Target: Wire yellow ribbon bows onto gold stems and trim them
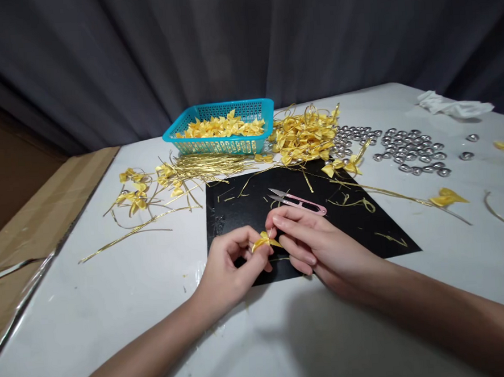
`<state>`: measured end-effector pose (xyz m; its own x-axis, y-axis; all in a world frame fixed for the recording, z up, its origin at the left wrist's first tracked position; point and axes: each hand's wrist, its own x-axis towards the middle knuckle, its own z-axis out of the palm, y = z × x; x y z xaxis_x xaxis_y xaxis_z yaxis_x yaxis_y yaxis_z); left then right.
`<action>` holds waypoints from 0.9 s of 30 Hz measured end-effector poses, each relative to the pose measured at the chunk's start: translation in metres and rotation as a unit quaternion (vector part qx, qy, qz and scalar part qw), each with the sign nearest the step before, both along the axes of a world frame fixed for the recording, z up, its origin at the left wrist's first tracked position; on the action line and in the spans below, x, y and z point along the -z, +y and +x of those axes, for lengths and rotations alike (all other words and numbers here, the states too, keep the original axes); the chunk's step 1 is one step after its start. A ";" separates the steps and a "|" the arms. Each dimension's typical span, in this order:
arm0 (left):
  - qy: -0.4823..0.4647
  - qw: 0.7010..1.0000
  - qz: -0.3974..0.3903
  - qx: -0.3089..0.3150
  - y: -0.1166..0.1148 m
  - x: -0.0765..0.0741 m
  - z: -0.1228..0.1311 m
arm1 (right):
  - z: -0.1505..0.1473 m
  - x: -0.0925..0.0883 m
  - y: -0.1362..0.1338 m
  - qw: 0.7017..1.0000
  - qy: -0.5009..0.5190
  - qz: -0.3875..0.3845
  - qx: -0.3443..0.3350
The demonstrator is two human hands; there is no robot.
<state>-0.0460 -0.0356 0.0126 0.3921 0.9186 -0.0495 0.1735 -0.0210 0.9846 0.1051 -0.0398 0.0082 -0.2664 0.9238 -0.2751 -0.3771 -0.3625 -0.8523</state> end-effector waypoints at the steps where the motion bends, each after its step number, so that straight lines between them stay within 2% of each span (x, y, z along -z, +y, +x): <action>1: 0.004 1.000 0.002 -0.001 0.000 0.000 0.000 | 0.000 0.000 0.000 1.000 0.000 -0.001 0.002; 9: 0.040 0.999 0.005 -0.014 0.000 0.002 0.001 | 0.000 0.003 -0.001 0.997 -0.036 0.069 -0.001; 16: 0.053 0.999 0.012 -0.004 0.001 0.002 0.001 | -0.001 -0.001 -0.003 0.996 0.066 -0.064 0.004; 21: 0.049 0.999 0.008 0.000 0.001 0.003 0.001 | 0.001 0.000 -0.003 0.993 0.083 -0.087 -0.003; 24: 0.042 0.999 0.000 -0.006 0.002 0.003 0.001 | 0.001 0.001 -0.002 0.996 0.054 -0.071 0.003; 27: 0.026 0.999 -0.020 -0.017 0.002 0.003 0.000 | 0.001 0.000 -0.001 0.998 -0.048 0.029 0.028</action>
